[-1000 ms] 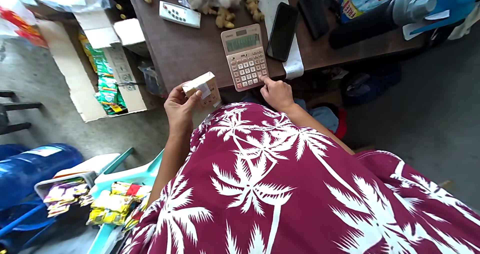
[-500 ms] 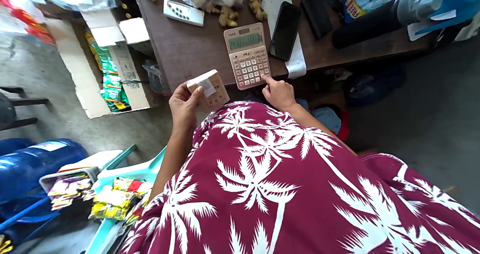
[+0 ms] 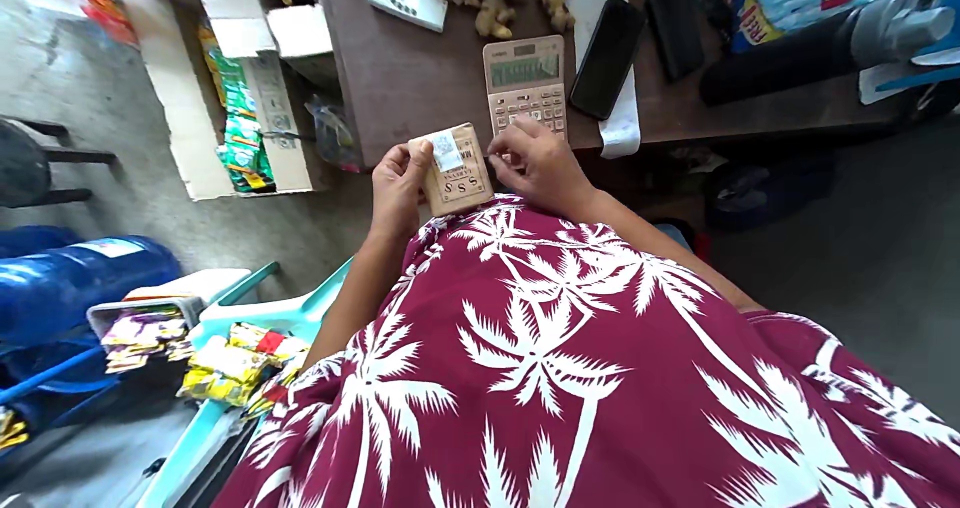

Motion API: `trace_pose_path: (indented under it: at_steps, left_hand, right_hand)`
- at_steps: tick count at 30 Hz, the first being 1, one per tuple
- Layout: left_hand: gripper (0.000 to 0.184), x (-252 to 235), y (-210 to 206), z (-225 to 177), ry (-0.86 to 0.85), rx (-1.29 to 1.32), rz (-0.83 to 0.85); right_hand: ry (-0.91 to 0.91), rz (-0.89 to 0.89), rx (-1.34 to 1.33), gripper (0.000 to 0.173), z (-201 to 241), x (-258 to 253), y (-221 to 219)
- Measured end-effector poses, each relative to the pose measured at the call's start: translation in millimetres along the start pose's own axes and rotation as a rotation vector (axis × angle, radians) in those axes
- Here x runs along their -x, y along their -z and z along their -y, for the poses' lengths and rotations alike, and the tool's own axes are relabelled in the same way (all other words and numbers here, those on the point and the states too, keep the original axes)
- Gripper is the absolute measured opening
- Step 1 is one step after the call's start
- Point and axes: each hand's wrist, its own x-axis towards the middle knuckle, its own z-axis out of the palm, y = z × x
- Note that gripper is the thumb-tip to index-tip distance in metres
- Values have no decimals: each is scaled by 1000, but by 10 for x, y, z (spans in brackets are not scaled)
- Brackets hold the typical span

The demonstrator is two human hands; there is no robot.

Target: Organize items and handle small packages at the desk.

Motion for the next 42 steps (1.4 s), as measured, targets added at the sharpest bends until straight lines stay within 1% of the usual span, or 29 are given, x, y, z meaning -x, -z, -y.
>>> trace_pose_path:
  at_steps: [1,2,4,5,7,8,11,17,24,29,33,35,36,39,41,42]
  left_hand:
    - [16,16,-15,-9,-2,-5,-2]
    - [14,36,-30,-21,-7,-11,1]
    - [14,72,-51,-42,-30,-28,19]
    - [15,82,-60,-43,-49,-37,30]
    - [17,94,-71,-49,-89,-57,49]
    - [19,99,-70,-50,-110,-76,56]
    - [23,122,-47,-57,-139,-137,78]
    - [29,137,-40,-78,-115,-228,103]
    - [30,109,-58,-117,-119,-290,114]
    - [30,75,-50,-110,-131,-300,129]
    - [31,53,-46,-108,-126,-292,134]
    - [31,46,-44,-88,-141,-287,137]
    - [34,41,-43,-70,-154,-271,157]
    - [59,42,-43,-7,-169,-228,226]
    - [63,40,-26,-3,-150,-196,232]
    - [63,40,-16,-6,-144,-174,231]
  right_hand:
    - [26,19,1,22,51,-54,-17]
    - [46,39,16,32,91,-100,-42]
    - [40,98,41,61,145,-171,-103]
    - [28,134,48,71,160,-202,-133]
    - [-3,189,64,79,195,-255,-174]
    - [-23,218,76,79,225,-279,-174]
    - [-77,295,166,70,304,-325,-163]
    - [-180,394,282,63,442,-397,-92]
    - [-240,455,274,53,491,-489,-21]
    - [-246,445,235,45,431,-511,-29]
    - [-251,478,235,45,424,-543,-33]
    - [-215,463,216,44,377,-527,-57]
    - [-190,442,186,44,340,-516,-57]
    - [-138,317,28,45,209,-470,-30]
    - [-178,166,-153,41,136,-409,-1]
    - [-250,120,-292,37,124,-376,36]
